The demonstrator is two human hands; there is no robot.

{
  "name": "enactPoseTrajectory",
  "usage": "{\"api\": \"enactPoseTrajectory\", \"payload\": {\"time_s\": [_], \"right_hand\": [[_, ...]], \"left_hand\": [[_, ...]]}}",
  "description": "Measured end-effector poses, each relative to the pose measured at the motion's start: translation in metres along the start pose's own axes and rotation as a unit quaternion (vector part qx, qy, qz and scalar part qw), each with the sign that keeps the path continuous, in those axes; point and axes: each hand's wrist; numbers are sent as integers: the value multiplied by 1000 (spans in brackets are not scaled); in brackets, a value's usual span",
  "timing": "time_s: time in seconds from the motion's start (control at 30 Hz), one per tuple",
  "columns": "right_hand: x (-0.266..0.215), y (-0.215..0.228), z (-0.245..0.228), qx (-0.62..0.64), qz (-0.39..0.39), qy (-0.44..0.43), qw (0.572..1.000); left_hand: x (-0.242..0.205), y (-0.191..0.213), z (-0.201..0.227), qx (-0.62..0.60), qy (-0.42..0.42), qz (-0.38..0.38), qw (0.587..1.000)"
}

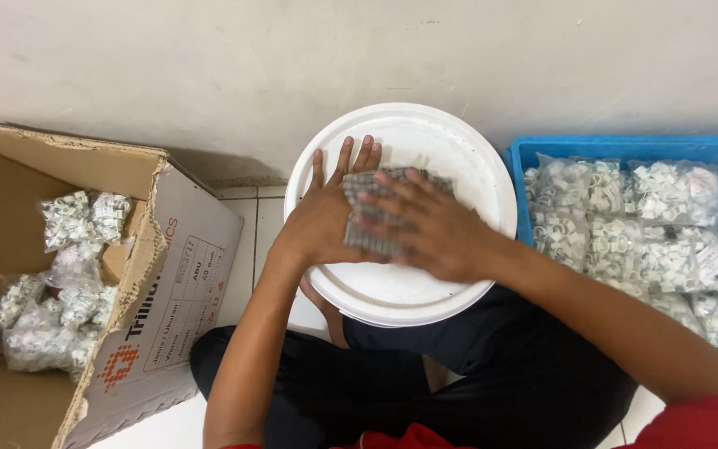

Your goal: The person is sorting and cleaning small plastic bags containing white components, moving them from a blue crate to a cardboard box after wiping them on a bucket lid.

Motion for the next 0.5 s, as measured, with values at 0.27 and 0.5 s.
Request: {"api": "enactPoseTrajectory", "payload": {"time_s": [0.27, 0.5], "right_hand": [[0, 3, 1, 32, 44, -89, 995], [4, 4, 0, 25, 25, 22, 999]], "left_hand": [[1, -2, -4, 26, 29, 3, 999], [-1, 1, -2, 24, 14, 9, 1000]]}}
Point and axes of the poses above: each hand's wrist, its own x-axis towards the middle knuckle, its own y-axis out of the back of the hand, z = x × y, and after that the axes turned 1 degree about -x, right-handed
